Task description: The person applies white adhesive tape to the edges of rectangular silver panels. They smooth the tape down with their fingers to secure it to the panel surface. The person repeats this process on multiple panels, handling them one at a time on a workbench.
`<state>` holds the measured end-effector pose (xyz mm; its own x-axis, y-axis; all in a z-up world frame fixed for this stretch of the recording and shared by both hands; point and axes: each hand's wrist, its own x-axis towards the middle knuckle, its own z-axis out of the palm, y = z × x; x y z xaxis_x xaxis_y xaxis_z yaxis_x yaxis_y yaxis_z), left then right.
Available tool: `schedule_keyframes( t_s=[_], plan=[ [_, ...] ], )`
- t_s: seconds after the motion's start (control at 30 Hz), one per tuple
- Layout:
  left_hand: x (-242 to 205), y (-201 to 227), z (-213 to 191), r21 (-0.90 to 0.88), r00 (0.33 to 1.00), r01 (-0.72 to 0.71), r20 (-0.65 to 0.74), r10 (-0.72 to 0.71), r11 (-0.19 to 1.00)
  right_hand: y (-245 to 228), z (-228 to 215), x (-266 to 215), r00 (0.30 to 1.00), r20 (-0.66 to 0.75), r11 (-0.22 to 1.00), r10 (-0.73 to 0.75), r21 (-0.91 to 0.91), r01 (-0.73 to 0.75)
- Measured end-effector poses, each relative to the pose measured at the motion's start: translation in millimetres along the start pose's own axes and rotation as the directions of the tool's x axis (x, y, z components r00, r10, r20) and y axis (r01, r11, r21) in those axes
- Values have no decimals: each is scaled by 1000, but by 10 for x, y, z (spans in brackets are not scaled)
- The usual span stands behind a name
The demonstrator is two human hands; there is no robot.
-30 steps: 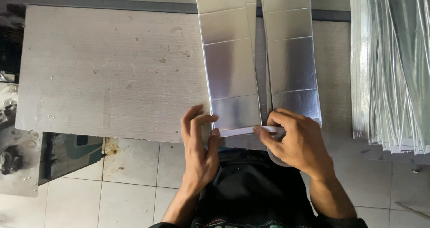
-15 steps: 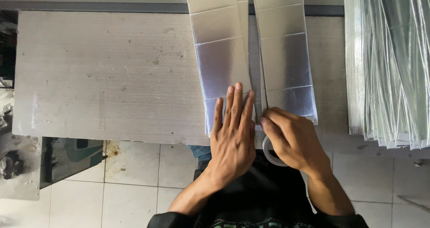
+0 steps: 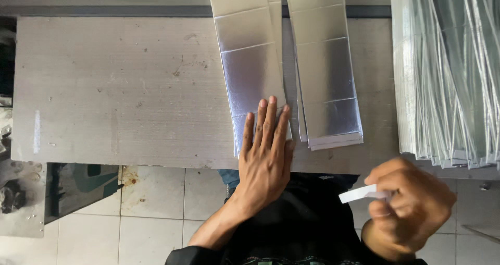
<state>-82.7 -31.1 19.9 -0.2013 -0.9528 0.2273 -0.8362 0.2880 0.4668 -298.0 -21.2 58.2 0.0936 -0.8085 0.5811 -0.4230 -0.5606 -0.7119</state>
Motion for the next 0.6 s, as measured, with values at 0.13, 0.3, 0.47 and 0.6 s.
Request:
schedule_keyframes(
  t_s=[0.13, 0.3, 0.47, 0.6],
  plan=[
    [-17, -96, -179, -116, 993, -74, 85, 84, 990, 145, -115, -160, 965, 36, 966, 259, -16, -258],
    [-16, -258, -324, 120, 954, -268, 174, 245, 956, 356, -48, -405, 930, -28, 927, 368, 87, -364],
    [42, -230, -494, -120, 963, -240, 93, 252, 963, 454, -27, -357, 924, -20, 923, 383, 45, -382],
    [79, -208, -532, -293, 979, -200, -37, 198, 935, 526, -49, -407, 912, 42, 913, 408, 6, -408]
  ],
)
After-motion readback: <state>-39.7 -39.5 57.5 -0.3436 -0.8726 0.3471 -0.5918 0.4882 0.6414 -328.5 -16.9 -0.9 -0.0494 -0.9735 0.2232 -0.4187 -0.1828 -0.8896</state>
